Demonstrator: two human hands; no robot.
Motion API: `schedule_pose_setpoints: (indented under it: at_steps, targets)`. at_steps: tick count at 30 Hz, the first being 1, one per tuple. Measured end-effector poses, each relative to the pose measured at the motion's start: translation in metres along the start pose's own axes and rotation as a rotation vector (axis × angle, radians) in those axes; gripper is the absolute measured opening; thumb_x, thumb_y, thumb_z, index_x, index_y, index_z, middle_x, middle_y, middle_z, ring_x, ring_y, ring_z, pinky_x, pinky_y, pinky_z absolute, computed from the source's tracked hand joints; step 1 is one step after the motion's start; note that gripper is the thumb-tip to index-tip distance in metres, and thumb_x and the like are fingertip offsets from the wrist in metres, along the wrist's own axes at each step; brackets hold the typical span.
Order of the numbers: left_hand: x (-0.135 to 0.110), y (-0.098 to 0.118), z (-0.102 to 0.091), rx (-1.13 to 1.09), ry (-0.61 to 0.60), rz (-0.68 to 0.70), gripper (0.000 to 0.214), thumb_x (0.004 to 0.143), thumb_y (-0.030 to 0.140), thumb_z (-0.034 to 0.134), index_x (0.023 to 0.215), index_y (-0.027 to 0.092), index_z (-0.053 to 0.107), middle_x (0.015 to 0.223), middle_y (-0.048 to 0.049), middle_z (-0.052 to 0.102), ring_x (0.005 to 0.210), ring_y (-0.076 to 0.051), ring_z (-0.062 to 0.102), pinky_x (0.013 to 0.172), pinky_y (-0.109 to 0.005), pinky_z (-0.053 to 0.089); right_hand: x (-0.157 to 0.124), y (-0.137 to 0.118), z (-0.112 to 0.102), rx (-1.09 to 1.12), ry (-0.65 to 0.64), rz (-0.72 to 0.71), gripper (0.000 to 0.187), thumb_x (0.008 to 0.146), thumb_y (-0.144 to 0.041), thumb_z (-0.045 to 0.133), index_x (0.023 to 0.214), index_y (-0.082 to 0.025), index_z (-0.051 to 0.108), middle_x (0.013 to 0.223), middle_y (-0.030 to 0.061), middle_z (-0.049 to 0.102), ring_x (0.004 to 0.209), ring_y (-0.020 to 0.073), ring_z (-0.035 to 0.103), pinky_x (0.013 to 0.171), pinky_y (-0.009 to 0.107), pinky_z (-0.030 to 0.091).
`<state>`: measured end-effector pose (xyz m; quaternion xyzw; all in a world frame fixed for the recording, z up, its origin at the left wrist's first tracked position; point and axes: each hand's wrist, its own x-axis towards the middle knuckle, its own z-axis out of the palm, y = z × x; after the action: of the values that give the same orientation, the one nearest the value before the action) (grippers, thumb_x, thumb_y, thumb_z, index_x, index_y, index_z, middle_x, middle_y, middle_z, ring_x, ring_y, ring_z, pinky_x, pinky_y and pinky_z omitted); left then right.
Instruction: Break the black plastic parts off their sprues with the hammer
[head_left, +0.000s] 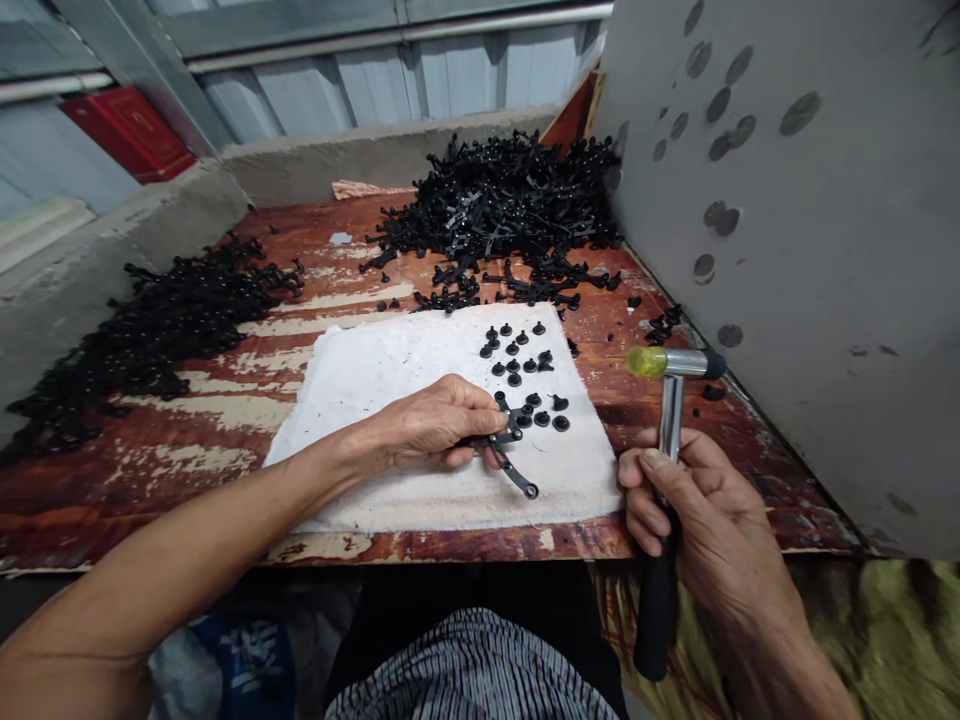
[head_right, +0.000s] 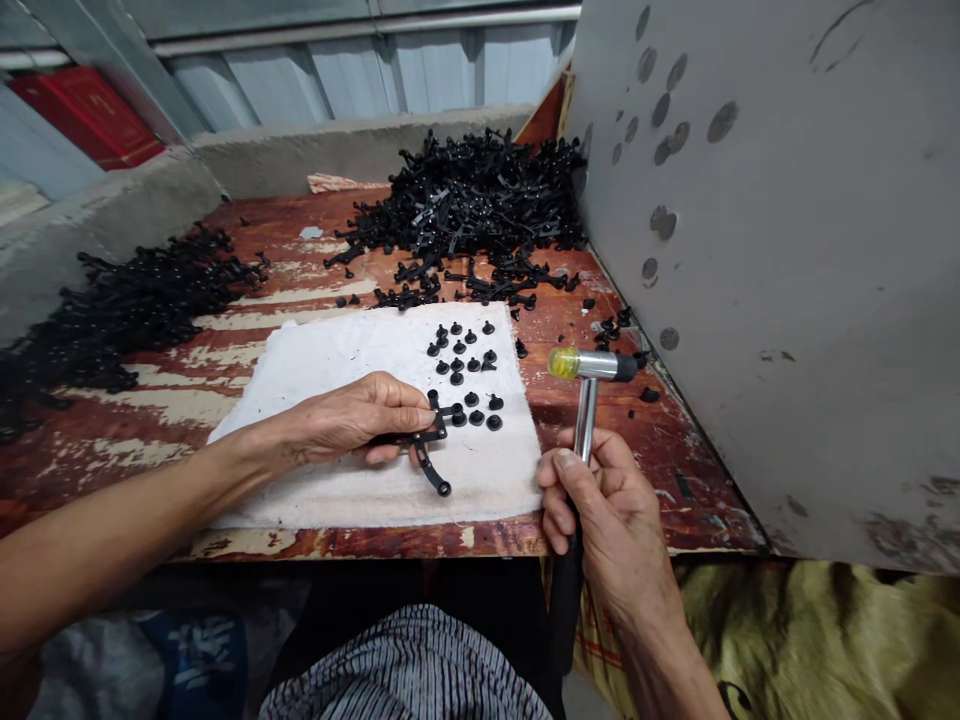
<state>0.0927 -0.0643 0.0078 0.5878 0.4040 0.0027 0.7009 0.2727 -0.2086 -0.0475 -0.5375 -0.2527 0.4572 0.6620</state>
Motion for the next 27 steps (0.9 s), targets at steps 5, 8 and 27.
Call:
schedule_pose_setpoints:
  at_steps: [5,8,27]
  targets:
    - [0.001,0.002,0.001,0.0,0.009,-0.022,0.026,0.084,0.02,0.059,0.06,0.011,0.059,0.043,0.0012,0.056,0.027,-0.001,0.033,0.03,-0.016,0.016,0.0,-0.001,0.001,-0.002,-0.011,0.004,0.028,0.073,-0.036,0.075,0.088,-0.023,0.055,0.062,-0.0068,0.059,0.037,0.0034,0.037,0.029,0.014,0.036]
    - [0.002,0.002,0.002,0.004,0.037,-0.02,0.025,0.085,0.019,0.058,0.061,0.01,0.059,0.051,-0.0025,0.062,0.027,-0.002,0.036,0.029,-0.016,0.017,0.0,-0.002,0.001,0.0,-0.012,0.002,0.029,0.072,-0.037,0.075,0.087,-0.023,0.055,0.062,-0.007,0.059,0.037,0.0033,0.037,0.029,0.014,0.037]
    - [0.0,0.002,0.014,0.062,0.155,-0.045,0.028,0.085,0.013,0.05,0.058,0.012,0.054,0.052,-0.0043,0.064,0.027,-0.002,0.037,0.029,-0.017,0.02,-0.012,-0.029,0.002,-0.974,-0.306,-0.864,0.065,0.089,-0.005,0.046,0.148,-0.031,0.034,0.137,0.0061,0.056,0.124,0.0205,0.055,0.099,0.033,0.05]
